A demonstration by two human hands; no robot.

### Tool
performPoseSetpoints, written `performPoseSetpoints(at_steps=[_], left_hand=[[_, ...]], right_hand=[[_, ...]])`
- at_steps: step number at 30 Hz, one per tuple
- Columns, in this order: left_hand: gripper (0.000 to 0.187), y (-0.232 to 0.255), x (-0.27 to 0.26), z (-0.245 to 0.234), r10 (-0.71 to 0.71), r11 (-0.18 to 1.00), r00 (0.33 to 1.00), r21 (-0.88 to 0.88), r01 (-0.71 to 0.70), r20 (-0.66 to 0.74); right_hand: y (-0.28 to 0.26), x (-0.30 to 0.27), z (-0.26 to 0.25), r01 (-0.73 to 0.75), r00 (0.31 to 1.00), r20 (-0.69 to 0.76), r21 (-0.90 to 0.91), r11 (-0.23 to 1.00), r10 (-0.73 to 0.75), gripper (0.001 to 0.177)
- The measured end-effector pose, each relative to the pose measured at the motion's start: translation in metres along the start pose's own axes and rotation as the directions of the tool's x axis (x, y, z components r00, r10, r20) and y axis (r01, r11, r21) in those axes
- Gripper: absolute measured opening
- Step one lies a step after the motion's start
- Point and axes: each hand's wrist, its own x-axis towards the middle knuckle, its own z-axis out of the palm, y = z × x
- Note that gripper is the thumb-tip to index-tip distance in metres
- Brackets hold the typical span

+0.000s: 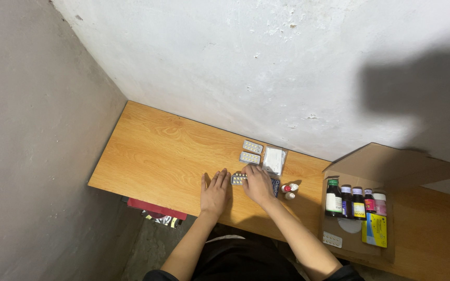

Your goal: The person packs various medicine bottles and blister packs into a cardboard box on a wooden table. They arrange the items carefully, placing bottles first, followed by a yellow box and multiple blister packs, ensuring everything fits inside the box.

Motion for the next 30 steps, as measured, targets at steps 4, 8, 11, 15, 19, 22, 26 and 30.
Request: performPoseSetpoints(at_steps=[4,8,11,15,19,22,26,30], left_hand=[[0.067,-0.001,0.000,0.007,0.009,0.998,0.986,-0.067,-0.020,-0.169],[0.061,0.000,-0.003,0.002,0.056,0.985,0.953,-0.142,-0.103,-0.299],[0.058,0.000,-0.003,0.000,0.142,0.975,0.922,-0.110,-0.193,-0.361],[0.053,-0.002,0.003,0.008,0.227,0.972,0.893,0.027,-0.235,-0.390],[0.045,-0.003,0.006,0.013,0.225,0.966,0.899,-0.037,-0.257,-0.376],[0.030,-0.003,0.007,0.011,0.240,0.965,0.906,-0.018,-0.262,-0.349],[0.023,-0.003,0.003,0.005,0.261,0.961,0.898,0.001,-0.278,-0.355],[0.019,-0.002,0.003,0.002,0.267,0.961,0.894,0.025,-0.277,-0.360]], right_hand=[[-0.003,-0.015,0.008,0.070,0.994,-0.085,0.004,0.998,-0.070,0.022],[-0.008,-0.025,0.011,0.069,0.996,-0.056,0.031,0.997,-0.068,0.022],[-0.010,-0.029,0.012,0.077,0.995,-0.062,0.041,0.996,-0.074,0.022],[-0.007,-0.032,0.014,0.095,0.994,-0.056,0.057,0.994,-0.092,0.023],[-0.006,-0.034,0.015,0.107,0.994,-0.025,0.076,0.991,-0.105,0.027],[-0.004,-0.038,0.013,0.118,0.993,0.006,0.080,0.990,-0.119,0.035],[-0.002,-0.042,0.017,0.134,0.991,-0.002,0.052,0.990,-0.134,0.039],[0.002,-0.044,0.022,0.139,0.990,-0.018,-0.003,0.990,-0.139,0.036]])
